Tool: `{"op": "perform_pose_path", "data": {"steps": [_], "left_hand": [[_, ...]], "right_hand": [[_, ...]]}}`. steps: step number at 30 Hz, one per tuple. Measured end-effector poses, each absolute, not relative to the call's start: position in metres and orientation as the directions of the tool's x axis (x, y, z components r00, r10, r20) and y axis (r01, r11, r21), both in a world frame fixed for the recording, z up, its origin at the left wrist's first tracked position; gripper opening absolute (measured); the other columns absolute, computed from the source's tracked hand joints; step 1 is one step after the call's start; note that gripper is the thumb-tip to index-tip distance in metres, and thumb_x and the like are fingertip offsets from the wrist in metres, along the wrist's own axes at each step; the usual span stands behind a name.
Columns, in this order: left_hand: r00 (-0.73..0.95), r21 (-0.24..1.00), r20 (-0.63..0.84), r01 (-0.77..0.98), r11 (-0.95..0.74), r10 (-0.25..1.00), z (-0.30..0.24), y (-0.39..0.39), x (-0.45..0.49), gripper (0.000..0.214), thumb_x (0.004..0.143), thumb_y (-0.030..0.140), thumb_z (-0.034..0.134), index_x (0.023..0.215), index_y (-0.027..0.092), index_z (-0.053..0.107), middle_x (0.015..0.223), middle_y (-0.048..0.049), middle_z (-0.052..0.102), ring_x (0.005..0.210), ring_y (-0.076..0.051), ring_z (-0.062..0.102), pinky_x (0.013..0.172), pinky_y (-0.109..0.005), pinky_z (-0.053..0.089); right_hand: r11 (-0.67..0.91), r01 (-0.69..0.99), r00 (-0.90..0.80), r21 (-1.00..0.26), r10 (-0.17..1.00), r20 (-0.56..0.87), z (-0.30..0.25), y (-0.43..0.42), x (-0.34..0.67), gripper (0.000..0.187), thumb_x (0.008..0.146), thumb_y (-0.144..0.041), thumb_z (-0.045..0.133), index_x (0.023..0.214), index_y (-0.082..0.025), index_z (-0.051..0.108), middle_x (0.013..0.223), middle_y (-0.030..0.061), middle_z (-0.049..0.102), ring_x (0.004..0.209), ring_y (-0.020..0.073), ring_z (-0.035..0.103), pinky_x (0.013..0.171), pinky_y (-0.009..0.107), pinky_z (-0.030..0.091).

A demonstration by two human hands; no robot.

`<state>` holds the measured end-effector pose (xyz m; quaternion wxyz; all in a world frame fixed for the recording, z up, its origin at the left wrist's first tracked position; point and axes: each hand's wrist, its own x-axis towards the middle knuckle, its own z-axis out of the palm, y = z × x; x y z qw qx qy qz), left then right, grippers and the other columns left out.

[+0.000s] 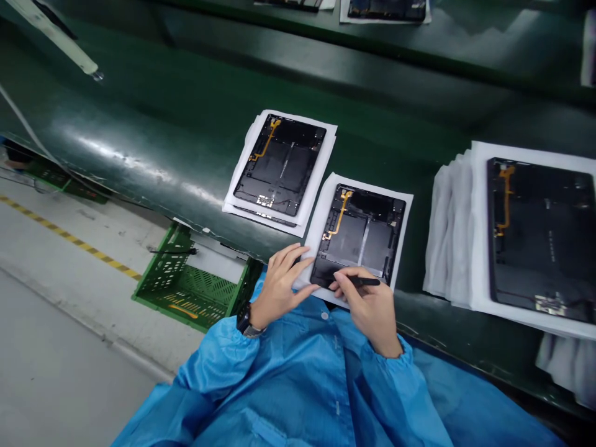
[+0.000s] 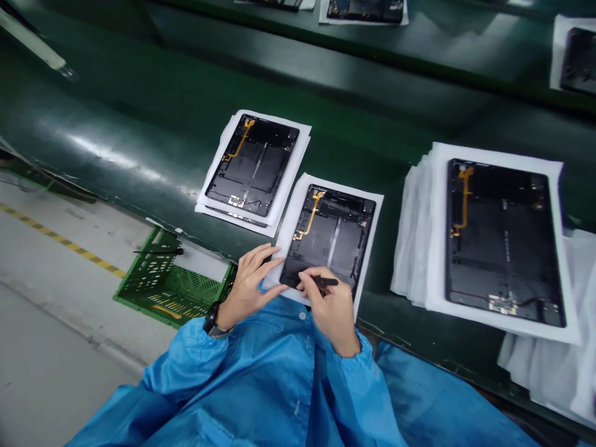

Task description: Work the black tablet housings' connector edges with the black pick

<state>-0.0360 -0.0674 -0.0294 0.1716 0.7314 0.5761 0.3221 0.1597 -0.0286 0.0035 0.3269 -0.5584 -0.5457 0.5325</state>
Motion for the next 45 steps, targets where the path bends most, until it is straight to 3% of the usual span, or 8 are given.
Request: {"op": "perform_pose_path", "data": {"steps": [25, 37, 45], "left_hand": [[0.128, 0.622, 0.247, 0.739, -0.259, 0.961, -0.027, -0.067, -0.036, 0.05, 0.094, 0.043, 0.07, 0.138, 0.022, 0.057, 0.148, -0.0129, 0.057, 0.143, -0.03, 0.046, 0.116, -0.049, 0.039], [0.128, 0.618, 0.252, 0.741, -0.261, 0.959, -0.028, -0.067, -0.036, 0.05, 0.094, 0.043, 0.07, 0.138, 0.022, 0.057, 0.147, -0.0126, 0.057, 0.143, -0.03, 0.047, 0.116, -0.048, 0.039], [0.128, 0.628, 0.225, 0.739, -0.244, 0.966, -0.025, -0.067, -0.037, 0.052, 0.094, 0.041, 0.07, 0.142, 0.025, 0.056, 0.148, -0.0122, 0.056, 0.144, -0.03, 0.045, 0.116, -0.05, 0.038]], "right_hand": [[-0.201, 0.236, -0.19, -0.951, 0.95, -0.248, 0.008, -0.022, 0.156, 0.028, 0.092, -0.046, 0.069, 0.086, -0.019, 0.071, 0.071, 0.0039, 0.073, 0.057, 0.0148, 0.063, 0.057, 0.027, 0.054], [-0.072, 0.357, -0.273, -0.931, 0.945, -0.178, 0.008, -0.02, 0.161, 0.025, 0.096, -0.043, 0.064, 0.088, -0.02, 0.071, 0.076, 0.0034, 0.073, 0.064, 0.0161, 0.067, 0.066, 0.029, 0.056], [-0.13, 0.351, -0.223, -0.927, 0.95, -0.218, 0.015, -0.016, 0.171, 0.029, 0.093, -0.048, 0.067, 0.085, -0.019, 0.07, 0.069, 0.0034, 0.071, 0.057, 0.0159, 0.064, 0.058, 0.028, 0.055]]}}
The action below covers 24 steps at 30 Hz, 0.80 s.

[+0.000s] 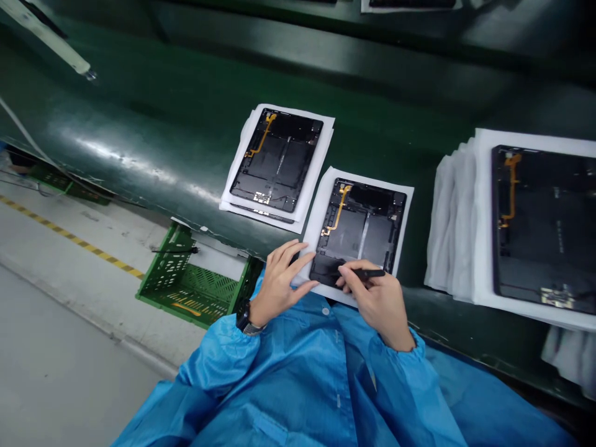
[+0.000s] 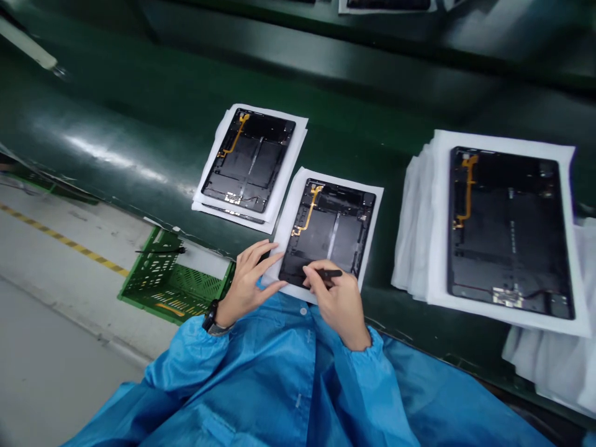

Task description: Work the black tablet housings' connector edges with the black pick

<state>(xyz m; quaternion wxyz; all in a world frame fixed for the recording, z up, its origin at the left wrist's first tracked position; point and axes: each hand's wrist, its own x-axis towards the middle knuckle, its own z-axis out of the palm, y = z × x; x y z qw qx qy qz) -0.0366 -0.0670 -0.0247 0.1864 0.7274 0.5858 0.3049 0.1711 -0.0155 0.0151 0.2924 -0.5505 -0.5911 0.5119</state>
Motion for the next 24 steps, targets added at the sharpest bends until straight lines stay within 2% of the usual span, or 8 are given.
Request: {"op": "perform_pose_path", "data": {"steps": [7, 14, 24], "left_hand": [[0.142, 0.61, 0.262, 0.742, -0.277, 0.955, -0.025, -0.067, -0.036, 0.042, 0.094, 0.038, 0.071, 0.135, 0.028, 0.063, 0.148, -0.0106, 0.055, 0.144, -0.03, 0.044, 0.114, -0.05, 0.04], [0.143, 0.606, 0.265, 0.745, -0.28, 0.954, -0.024, -0.067, -0.036, 0.043, 0.093, 0.037, 0.072, 0.133, 0.026, 0.064, 0.147, -0.0109, 0.056, 0.144, -0.029, 0.044, 0.114, -0.048, 0.039], [0.147, 0.598, 0.268, 0.749, -0.284, 0.952, -0.026, -0.066, -0.036, 0.042, 0.093, 0.037, 0.072, 0.133, 0.026, 0.064, 0.148, -0.0111, 0.056, 0.144, -0.029, 0.045, 0.115, -0.049, 0.038]], "right_hand": [[-0.067, 0.425, -0.241, -0.903, 0.953, -0.184, 0.015, -0.018, 0.179, 0.028, 0.095, -0.047, 0.064, 0.089, -0.02, 0.072, 0.074, 0.0038, 0.072, 0.065, 0.0183, 0.069, 0.066, 0.03, 0.056], [-0.131, 0.405, -0.214, -0.905, 0.949, -0.233, 0.016, -0.02, 0.194, 0.028, 0.094, -0.047, 0.067, 0.087, -0.02, 0.072, 0.073, 0.0033, 0.071, 0.059, 0.0166, 0.066, 0.057, 0.028, 0.054], [-0.113, 0.394, -0.193, -0.912, 0.96, -0.202, 0.016, -0.025, 0.201, 0.025, 0.094, -0.044, 0.068, 0.089, -0.02, 0.072, 0.072, 0.0031, 0.072, 0.061, 0.017, 0.069, 0.057, 0.027, 0.057]]}}
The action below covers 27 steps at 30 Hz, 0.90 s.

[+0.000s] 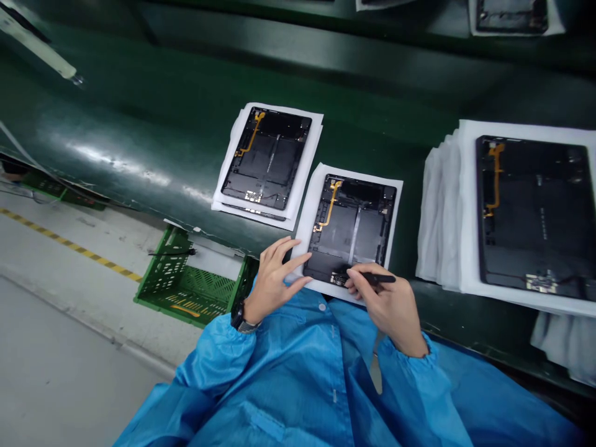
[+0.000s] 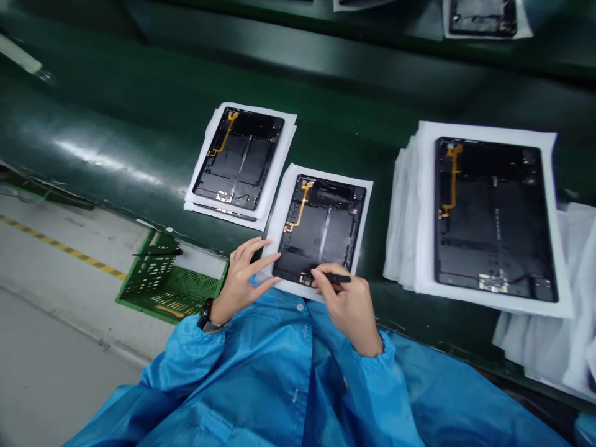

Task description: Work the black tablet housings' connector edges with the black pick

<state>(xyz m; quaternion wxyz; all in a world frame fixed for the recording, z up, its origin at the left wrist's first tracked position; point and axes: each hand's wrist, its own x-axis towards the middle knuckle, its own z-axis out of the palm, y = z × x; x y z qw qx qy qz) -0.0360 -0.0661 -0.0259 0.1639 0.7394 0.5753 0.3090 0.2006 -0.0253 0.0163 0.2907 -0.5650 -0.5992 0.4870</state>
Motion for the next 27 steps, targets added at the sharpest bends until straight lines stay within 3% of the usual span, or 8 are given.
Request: {"op": "perform_pose_path", "data": {"steps": [5, 27], "left_hand": [[0.142, 0.602, 0.265, 0.748, -0.279, 0.954, -0.026, -0.066, -0.036, 0.044, 0.093, 0.037, 0.073, 0.134, 0.026, 0.064, 0.148, -0.0109, 0.056, 0.144, -0.029, 0.044, 0.116, -0.048, 0.037], [0.148, 0.595, 0.273, 0.751, -0.287, 0.951, -0.026, -0.066, -0.035, 0.044, 0.093, 0.037, 0.073, 0.134, 0.026, 0.063, 0.148, -0.0113, 0.056, 0.143, -0.029, 0.045, 0.115, -0.048, 0.037]], "right_hand": [[-0.001, 0.425, -0.21, -0.905, 0.973, -0.099, 0.016, -0.032, 0.199, 0.018, 0.096, -0.037, 0.066, 0.092, -0.021, 0.073, 0.079, 0.0024, 0.074, 0.068, 0.0171, 0.072, 0.069, 0.028, 0.06], [0.112, 0.452, -0.279, -0.885, 0.96, -0.021, 0.013, -0.03, 0.203, 0.013, 0.097, -0.03, 0.065, 0.092, -0.021, 0.074, 0.086, 0.0019, 0.076, 0.072, 0.0164, 0.072, 0.072, 0.027, 0.059]]}}
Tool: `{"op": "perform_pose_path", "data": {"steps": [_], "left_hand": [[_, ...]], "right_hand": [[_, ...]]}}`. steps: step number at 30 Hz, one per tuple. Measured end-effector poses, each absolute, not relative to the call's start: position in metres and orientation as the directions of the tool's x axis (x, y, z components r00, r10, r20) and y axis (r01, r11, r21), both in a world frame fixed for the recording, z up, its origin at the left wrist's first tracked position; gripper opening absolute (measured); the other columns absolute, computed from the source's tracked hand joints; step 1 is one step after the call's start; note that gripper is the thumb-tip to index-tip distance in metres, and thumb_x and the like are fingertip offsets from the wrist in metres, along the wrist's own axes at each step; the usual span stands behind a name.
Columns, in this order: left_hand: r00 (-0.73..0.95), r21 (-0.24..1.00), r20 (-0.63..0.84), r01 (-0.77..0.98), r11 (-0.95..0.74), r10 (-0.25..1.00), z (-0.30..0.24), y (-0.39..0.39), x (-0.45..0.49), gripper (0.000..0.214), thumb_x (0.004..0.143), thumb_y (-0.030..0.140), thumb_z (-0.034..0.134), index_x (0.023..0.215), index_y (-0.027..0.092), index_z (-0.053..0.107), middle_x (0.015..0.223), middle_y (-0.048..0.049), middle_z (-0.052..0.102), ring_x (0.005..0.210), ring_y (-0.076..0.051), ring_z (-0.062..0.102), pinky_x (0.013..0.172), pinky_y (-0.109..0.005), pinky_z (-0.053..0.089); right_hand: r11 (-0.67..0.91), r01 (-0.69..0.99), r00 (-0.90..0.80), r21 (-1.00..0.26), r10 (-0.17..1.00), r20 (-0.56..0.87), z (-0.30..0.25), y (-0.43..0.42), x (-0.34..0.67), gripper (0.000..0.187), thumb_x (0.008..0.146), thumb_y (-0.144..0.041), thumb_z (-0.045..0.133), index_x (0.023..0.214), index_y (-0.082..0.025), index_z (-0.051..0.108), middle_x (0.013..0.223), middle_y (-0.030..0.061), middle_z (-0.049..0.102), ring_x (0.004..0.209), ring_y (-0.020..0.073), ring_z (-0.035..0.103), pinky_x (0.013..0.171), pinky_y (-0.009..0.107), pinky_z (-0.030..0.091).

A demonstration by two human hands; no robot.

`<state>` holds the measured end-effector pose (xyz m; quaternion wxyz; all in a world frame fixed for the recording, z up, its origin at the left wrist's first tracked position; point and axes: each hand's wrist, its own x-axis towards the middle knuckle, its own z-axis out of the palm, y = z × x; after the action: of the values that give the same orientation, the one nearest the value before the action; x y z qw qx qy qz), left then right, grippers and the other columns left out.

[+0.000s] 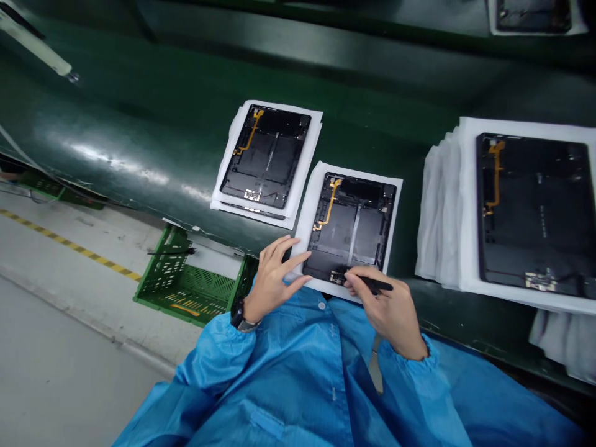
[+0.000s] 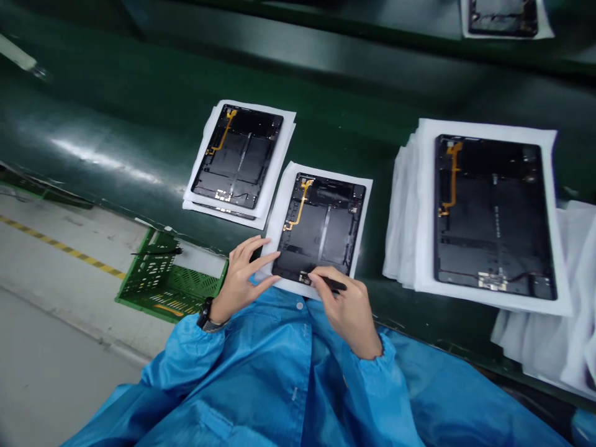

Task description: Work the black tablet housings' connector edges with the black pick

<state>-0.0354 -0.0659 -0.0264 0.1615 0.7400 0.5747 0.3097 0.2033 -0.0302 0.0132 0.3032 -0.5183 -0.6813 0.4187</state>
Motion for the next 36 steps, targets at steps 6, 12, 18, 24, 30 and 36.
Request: {"op": "perform_pose_path", "data": {"steps": [6, 12, 18, 24, 30, 36], "left_hand": [[0.141, 0.595, 0.272, 0.753, -0.281, 0.952, -0.026, -0.066, -0.035, 0.043, 0.093, 0.037, 0.073, 0.133, 0.026, 0.064, 0.147, -0.0113, 0.056, 0.143, -0.029, 0.045, 0.114, -0.047, 0.038], [0.142, 0.596, 0.264, 0.754, -0.277, 0.954, -0.027, -0.067, -0.036, 0.043, 0.093, 0.038, 0.072, 0.134, 0.027, 0.064, 0.148, -0.011, 0.057, 0.144, -0.03, 0.045, 0.115, -0.048, 0.037], [0.144, 0.593, 0.276, 0.752, -0.287, 0.95, -0.026, -0.066, -0.036, 0.043, 0.093, 0.037, 0.072, 0.133, 0.025, 0.064, 0.147, -0.0116, 0.056, 0.144, -0.029, 0.045, 0.115, -0.047, 0.038], [0.147, 0.597, 0.281, 0.747, -0.293, 0.948, -0.025, -0.066, -0.035, 0.042, 0.094, 0.038, 0.071, 0.134, 0.026, 0.063, 0.147, -0.0115, 0.057, 0.144, -0.029, 0.045, 0.114, -0.047, 0.038], [0.142, 0.603, 0.252, 0.751, -0.27, 0.957, -0.025, -0.067, -0.036, 0.042, 0.095, 0.039, 0.07, 0.134, 0.028, 0.064, 0.147, -0.0105, 0.056, 0.144, -0.029, 0.045, 0.114, -0.048, 0.039], [0.142, 0.602, 0.243, 0.753, -0.264, 0.96, -0.025, -0.066, -0.036, 0.042, 0.095, 0.04, 0.07, 0.134, 0.027, 0.065, 0.147, -0.0105, 0.057, 0.144, -0.029, 0.045, 0.114, -0.048, 0.039]], "right_hand": [[0.112, 0.477, -0.258, -0.872, 0.966, -0.018, 0.016, -0.034, 0.204, 0.015, 0.097, -0.029, 0.064, 0.089, -0.021, 0.074, 0.086, 0.0021, 0.077, 0.073, 0.0164, 0.072, 0.073, 0.026, 0.058], [0.128, 0.469, -0.251, -0.874, 0.968, 0.007, 0.016, -0.032, 0.197, 0.016, 0.096, -0.027, 0.065, 0.085, -0.021, 0.074, 0.085, 0.0025, 0.078, 0.077, 0.0172, 0.073, 0.075, 0.026, 0.058], [0.207, 0.487, -0.302, -0.848, 0.951, 0.058, 0.016, -0.029, 0.197, 0.012, 0.097, -0.023, 0.064, 0.089, -0.021, 0.074, 0.088, 0.0036, 0.078, 0.079, 0.0175, 0.074, 0.078, 0.027, 0.058], [0.403, 0.45, -0.425, -0.797, 0.881, 0.206, 0.014, -0.034, 0.202, 0.014, 0.096, -0.013, 0.064, 0.1, -0.023, 0.071, 0.094, 0.0036, 0.077, 0.086, 0.0182, 0.072, 0.084, 0.03, 0.058], [0.406, 0.449, -0.41, -0.796, 0.885, 0.22, 0.011, -0.041, 0.201, 0.017, 0.096, -0.012, 0.062, 0.102, -0.025, 0.071, 0.094, 0.0046, 0.077, 0.084, 0.0209, 0.072, 0.08, 0.036, 0.058], [0.422, 0.413, -0.43, -0.807, 0.872, 0.235, 0.011, -0.04, 0.201, 0.019, 0.096, -0.01, 0.062, 0.104, -0.025, 0.071, 0.092, 0.0044, 0.076, 0.083, 0.0201, 0.07, 0.079, 0.036, 0.057]]}}
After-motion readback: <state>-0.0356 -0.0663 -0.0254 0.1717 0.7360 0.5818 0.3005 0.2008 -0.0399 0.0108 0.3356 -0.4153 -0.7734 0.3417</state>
